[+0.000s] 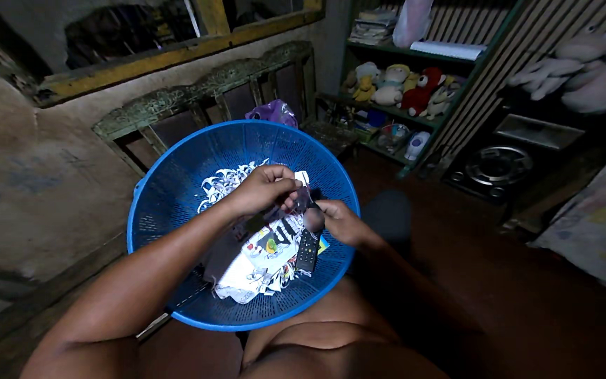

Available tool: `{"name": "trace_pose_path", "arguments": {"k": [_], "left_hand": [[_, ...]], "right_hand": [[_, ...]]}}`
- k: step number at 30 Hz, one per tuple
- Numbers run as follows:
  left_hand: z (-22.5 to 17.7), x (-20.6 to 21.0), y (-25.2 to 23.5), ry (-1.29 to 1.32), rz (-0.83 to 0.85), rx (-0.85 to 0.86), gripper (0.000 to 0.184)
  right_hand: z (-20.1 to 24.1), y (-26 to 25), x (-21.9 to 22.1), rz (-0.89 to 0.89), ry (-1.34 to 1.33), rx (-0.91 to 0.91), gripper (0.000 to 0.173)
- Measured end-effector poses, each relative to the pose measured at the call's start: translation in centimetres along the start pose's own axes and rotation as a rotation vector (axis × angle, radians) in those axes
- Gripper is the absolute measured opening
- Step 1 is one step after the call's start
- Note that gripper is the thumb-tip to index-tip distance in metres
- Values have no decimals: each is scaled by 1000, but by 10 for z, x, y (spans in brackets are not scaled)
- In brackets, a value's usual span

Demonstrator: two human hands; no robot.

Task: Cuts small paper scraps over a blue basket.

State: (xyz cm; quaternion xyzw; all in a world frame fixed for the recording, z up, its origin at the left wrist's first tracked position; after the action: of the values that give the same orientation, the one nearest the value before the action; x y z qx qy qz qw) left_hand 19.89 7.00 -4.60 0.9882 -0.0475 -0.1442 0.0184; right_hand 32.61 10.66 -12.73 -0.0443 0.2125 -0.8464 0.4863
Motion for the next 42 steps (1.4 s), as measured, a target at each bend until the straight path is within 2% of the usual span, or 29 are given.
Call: {"name": "trace_pose_path", "arguments": {"k": [5,13,18,23,31,38,42], "left_hand": [[0,6,2,-49,25,-22,16],[6,0,-1,-33,13,-22,20],[0,-13,-2,-104,-31,-7,17],[-6,-17,0,-159,29,21,16],[-3,-12,2,-176,86,1,17],[-11,-22,2,-143,-54,59,17],[-9,-19,2,-115,-55,33,18]], "right_hand": [[2,0,4,49,-23,-29,39],[-3,0,0,-10,3,73,36],[-2,0,0,-18,-11,52,36],[-1,-1,5,75,-10,26,42],[0,-1,10,124,5,23,38],[-2,-2,6,72,20,42,39],[-2,-2,4,44,15,42,37]]}}
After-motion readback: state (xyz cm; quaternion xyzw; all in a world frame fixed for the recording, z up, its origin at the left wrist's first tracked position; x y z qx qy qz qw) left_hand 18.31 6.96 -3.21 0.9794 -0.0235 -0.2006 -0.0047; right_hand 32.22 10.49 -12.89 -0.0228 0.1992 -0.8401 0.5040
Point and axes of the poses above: each hand's wrist, its own y-axis away from the middle knuckle, its own x-axis out of the palm, z = x × y, the point moved 9 cm from there along -y, towards the middle knuckle, and after that the axes turned 6 degrees about -x, right-handed, at the moved point
